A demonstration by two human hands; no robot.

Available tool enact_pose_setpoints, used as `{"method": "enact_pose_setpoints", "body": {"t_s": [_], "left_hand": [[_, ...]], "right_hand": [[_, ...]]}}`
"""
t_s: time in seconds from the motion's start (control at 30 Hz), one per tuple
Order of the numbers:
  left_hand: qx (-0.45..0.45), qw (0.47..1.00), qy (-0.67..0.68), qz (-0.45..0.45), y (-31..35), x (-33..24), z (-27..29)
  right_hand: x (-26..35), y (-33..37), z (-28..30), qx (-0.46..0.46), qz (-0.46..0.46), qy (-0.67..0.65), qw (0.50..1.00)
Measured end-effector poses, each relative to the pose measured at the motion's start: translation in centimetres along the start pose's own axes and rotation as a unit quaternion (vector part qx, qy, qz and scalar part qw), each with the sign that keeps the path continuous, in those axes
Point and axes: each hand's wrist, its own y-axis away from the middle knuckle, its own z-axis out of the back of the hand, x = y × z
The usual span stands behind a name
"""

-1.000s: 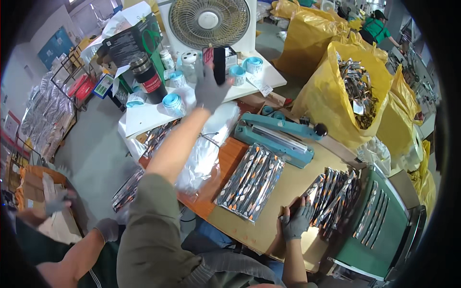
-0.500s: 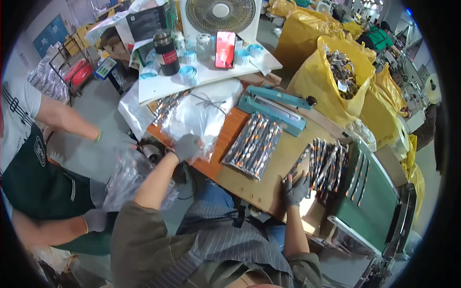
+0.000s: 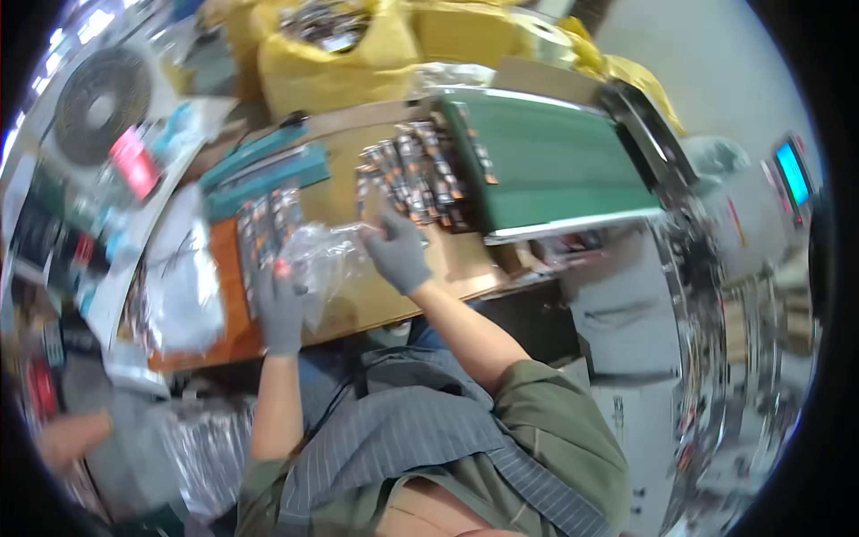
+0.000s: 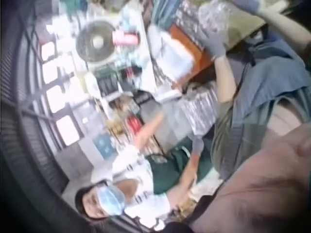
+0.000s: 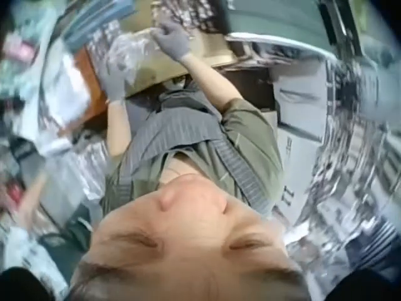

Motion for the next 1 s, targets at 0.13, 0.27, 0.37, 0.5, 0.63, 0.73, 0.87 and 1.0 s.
{"method": "enact_pose_setpoints", "body": {"t_s": [0.13, 0.27, 0.37, 0.5, 0.63, 0.73, 0.87, 1.0], "left_hand": [[0.24, 0.93, 0.256, 0.107, 3.1, -3.5, -2.8], [0.282, 0.794, 0.534, 0.074, -1.8, -2.3, 3.5], [0.151, 0.916, 0.37, -0.042, -4.8, -4.3, 1.5], [0.196, 0.898, -0.374, -0.123, -7.1, -0.9, -2.9], [0.128, 0.973, -0.177, 0.078, -11.0, 7.7, -10.5], [0.198, 0.952, -0.226, -0.056, -14.6, 13.5, -14.7], [0.22, 0.947, 0.077, 0.221, -17.4, 16.0, -18.4], [0.164, 0.926, 0.116, 0.321, -16.1, 12.8, -15.8]], "right_hand": [[-6.3, -1.5, -1.2, 0.328, -0.104, 0.029, 0.938], [-3.4, -6.9, 2.5, 0.331, -0.001, 0.011, 0.943], [-6.4, -13.2, 5.5, 0.185, 0.019, 0.209, 0.96], [-15.5, -16.9, 6.4, 0.065, -0.136, 0.302, 0.941], [-15.2, -16.9, 5.1, -0.014, -0.186, 0.367, 0.911], [-14.1, -17.9, 8.6, -0.029, -0.347, 0.142, 0.927], [-13.3, -17.4, 3.3, 0.053, -0.249, 0.237, 0.938], [-15.0, -13.4, -0.8, 0.17, -0.274, -0.166, 0.932]]}}
